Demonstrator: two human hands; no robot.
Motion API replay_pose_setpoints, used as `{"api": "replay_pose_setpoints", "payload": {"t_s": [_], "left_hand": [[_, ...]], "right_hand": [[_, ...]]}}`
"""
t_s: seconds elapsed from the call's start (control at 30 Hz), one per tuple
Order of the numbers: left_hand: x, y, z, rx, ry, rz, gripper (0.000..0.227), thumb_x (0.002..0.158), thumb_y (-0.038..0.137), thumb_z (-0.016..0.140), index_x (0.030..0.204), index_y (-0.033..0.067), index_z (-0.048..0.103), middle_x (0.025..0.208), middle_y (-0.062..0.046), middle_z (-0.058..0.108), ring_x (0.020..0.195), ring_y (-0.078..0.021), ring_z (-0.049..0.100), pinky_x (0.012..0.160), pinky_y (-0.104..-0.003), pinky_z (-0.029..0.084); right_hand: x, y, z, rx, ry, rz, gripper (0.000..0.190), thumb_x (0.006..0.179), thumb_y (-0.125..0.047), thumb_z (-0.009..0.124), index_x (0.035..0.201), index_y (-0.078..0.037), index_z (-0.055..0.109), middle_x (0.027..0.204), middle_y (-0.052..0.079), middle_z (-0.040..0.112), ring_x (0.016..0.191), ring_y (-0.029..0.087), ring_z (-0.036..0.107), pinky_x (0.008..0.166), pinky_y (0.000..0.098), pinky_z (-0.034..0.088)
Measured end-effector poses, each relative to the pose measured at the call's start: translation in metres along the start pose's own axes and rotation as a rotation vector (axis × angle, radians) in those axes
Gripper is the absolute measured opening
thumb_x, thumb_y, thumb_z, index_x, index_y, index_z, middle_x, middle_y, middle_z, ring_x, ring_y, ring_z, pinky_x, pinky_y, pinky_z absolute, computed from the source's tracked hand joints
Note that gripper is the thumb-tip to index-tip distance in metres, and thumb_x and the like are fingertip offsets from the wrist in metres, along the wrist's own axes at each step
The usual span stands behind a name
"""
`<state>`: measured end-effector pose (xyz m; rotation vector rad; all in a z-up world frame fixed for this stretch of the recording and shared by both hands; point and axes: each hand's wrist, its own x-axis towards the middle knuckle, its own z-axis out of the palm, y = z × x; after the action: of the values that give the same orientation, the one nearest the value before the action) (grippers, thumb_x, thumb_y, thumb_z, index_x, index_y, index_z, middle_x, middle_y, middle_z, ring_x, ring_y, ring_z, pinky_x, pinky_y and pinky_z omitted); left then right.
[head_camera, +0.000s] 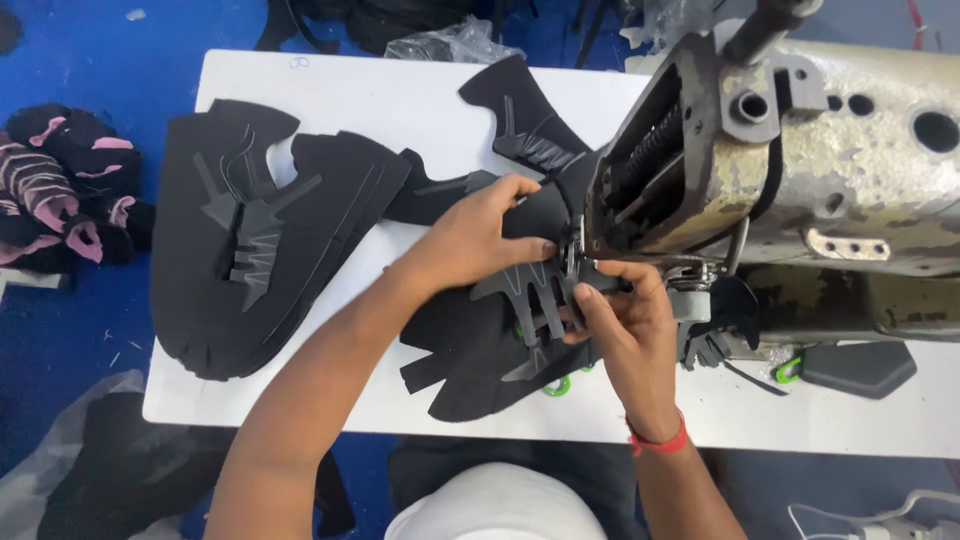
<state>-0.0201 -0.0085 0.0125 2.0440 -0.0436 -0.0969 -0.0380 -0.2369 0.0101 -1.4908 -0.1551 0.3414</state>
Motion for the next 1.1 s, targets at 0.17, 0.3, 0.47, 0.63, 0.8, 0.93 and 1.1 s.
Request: {"api": "replay_pose_setpoints", "payload": {"t_s": [0.17, 0.3, 0.47, 0.63, 0.8, 0.93, 1.1], "left_hand": [[-0.023, -0.004, 0.005, 0.065, 0.189, -0.024, 0.051, 0.092, 0.033, 0.076, 0.131, 0.0065, 0.058, 0.123, -0.015, 0.069, 0.114, -0.0297, 0.067, 0.095, -0.041, 0.053], [-0.06, 0.016, 0.011, 0.156, 0.483, 0.13, 0.033, 0.102, 0.026, 0.068, 0.13, 0.008, 0.062, 0.124, -0.01, 0.066, 0.114, -0.0259, 0.067, 0.104, -0.038, 0.054], [-0.074, 0.031, 0.033, 0.364, 0.413, 0.237, 0.049, 0.094, 0.028, 0.076, 0.134, 0.0082, 0.056, 0.138, -0.018, 0.053, 0.133, -0.0365, 0.05, 0.114, -0.052, 0.038], [-0.055, 0.016, 0.035, 0.433, 0.298, 0.179, 0.082, 0.077, 0.035, 0.087, 0.142, 0.0078, 0.044, 0.149, -0.032, 0.032, 0.139, -0.0524, 0.031, 0.11, -0.063, 0.026], [-0.051, 0.014, 0.033, 0.283, 0.224, 0.089, 0.08, 0.074, 0.035, 0.087, 0.14, 0.0119, 0.048, 0.146, -0.023, 0.04, 0.13, -0.044, 0.042, 0.108, -0.056, 0.036], [-0.048, 0.002, 0.036, 0.247, 0.289, 0.115, 0.068, 0.078, 0.033, 0.084, 0.136, 0.0124, 0.055, 0.141, -0.02, 0.045, 0.126, -0.0407, 0.047, 0.106, -0.052, 0.043], [-0.044, 0.0, 0.033, 0.209, 0.32, 0.143, 0.059, 0.081, 0.031, 0.082, 0.131, 0.01, 0.058, 0.137, -0.02, 0.048, 0.124, -0.0408, 0.049, 0.102, -0.051, 0.046]], "right_hand": [[-0.022, 0.038, -0.037, 0.023, -0.012, -0.034, 0.013, 0.105, -0.008, 0.062, 0.114, -0.001, 0.057, 0.089, 0.009, 0.072, 0.079, 0.013, 0.072, 0.067, 0.0286, 0.063], [-0.038, 0.046, -0.05, -0.215, 0.017, -0.122, 0.012, 0.103, -0.008, 0.064, 0.109, 0.002, 0.064, 0.091, 0.01, 0.074, 0.08, 0.015, 0.073, 0.069, 0.0267, 0.06], [-0.032, 0.006, -0.04, -0.345, 0.005, -0.165, 0.016, 0.1, -0.008, 0.066, 0.112, 0.002, 0.065, 0.094, 0.008, 0.075, 0.083, 0.012, 0.074, 0.069, 0.0237, 0.06], [-0.014, -0.016, -0.021, -0.281, -0.083, 0.049, 0.014, 0.097, -0.007, 0.067, 0.108, 0.001, 0.066, 0.088, 0.007, 0.075, 0.075, 0.01, 0.072, 0.058, 0.0222, 0.053], [-0.006, -0.022, -0.015, -0.22, -0.086, 0.092, 0.019, 0.097, -0.007, 0.069, 0.115, -0.001, 0.069, 0.092, 0.004, 0.073, 0.074, 0.008, 0.066, 0.062, 0.0205, 0.051], [0.002, -0.024, -0.017, -0.26, -0.107, 0.093, 0.021, 0.095, -0.007, 0.069, 0.116, -0.003, 0.071, 0.096, 0.001, 0.074, 0.079, 0.006, 0.066, 0.068, 0.0199, 0.056], [0.006, -0.038, -0.005, -0.725, -0.158, -0.372, 0.023, 0.089, -0.006, 0.08, 0.111, -0.005, 0.073, 0.1, 0.004, 0.073, 0.075, 0.01, 0.066, 0.063, 0.0228, 0.05]]}}
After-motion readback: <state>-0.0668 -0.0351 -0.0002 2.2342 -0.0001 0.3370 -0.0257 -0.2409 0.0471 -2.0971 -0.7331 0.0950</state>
